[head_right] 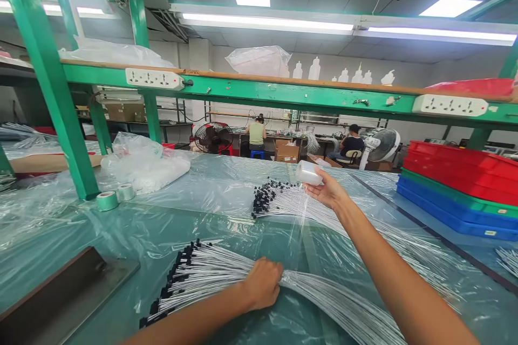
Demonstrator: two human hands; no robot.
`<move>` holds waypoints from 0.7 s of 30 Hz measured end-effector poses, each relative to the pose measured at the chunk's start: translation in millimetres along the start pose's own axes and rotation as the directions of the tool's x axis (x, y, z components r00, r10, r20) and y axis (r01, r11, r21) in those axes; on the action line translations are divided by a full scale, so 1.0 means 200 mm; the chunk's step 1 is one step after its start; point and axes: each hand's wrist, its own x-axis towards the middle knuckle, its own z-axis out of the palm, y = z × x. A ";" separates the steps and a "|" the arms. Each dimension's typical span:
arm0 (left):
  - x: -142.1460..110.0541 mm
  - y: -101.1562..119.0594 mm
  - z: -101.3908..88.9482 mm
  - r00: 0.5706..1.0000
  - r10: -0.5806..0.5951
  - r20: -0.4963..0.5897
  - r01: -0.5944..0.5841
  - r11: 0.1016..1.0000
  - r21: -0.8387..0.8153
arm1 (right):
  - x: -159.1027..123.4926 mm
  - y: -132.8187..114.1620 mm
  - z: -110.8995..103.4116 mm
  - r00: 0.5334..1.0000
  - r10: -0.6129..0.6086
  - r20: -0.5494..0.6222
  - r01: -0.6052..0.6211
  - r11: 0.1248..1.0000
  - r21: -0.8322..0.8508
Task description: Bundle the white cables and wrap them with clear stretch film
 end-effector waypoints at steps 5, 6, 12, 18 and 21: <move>0.09 -0.03 -0.06 0.992 0.007 0.130 -0.002 0.999 -0.038 | -0.28 0.02 0.08 0.981 -0.060 0.187 0.056 0.998 0.022; 0.10 -0.05 -0.08 0.987 0.010 0.160 -0.002 0.999 -0.048 | -0.37 0.05 0.07 0.971 -0.068 0.230 0.065 0.998 0.019; 0.15 -0.12 -0.15 0.950 0.039 0.308 0.007 0.989 -0.148 | -0.74 0.17 -0.08 0.952 -0.053 0.303 0.074 0.996 -0.058; 0.16 -0.10 -0.15 0.925 0.150 0.349 0.011 0.907 -0.420 | -0.79 0.09 -0.09 0.954 -0.190 0.230 0.198 0.980 -0.009; 0.21 -0.10 -0.14 0.915 0.157 0.371 0.075 0.838 -0.541 | -0.83 0.18 -0.14 0.917 -0.192 0.349 0.293 0.919 -0.265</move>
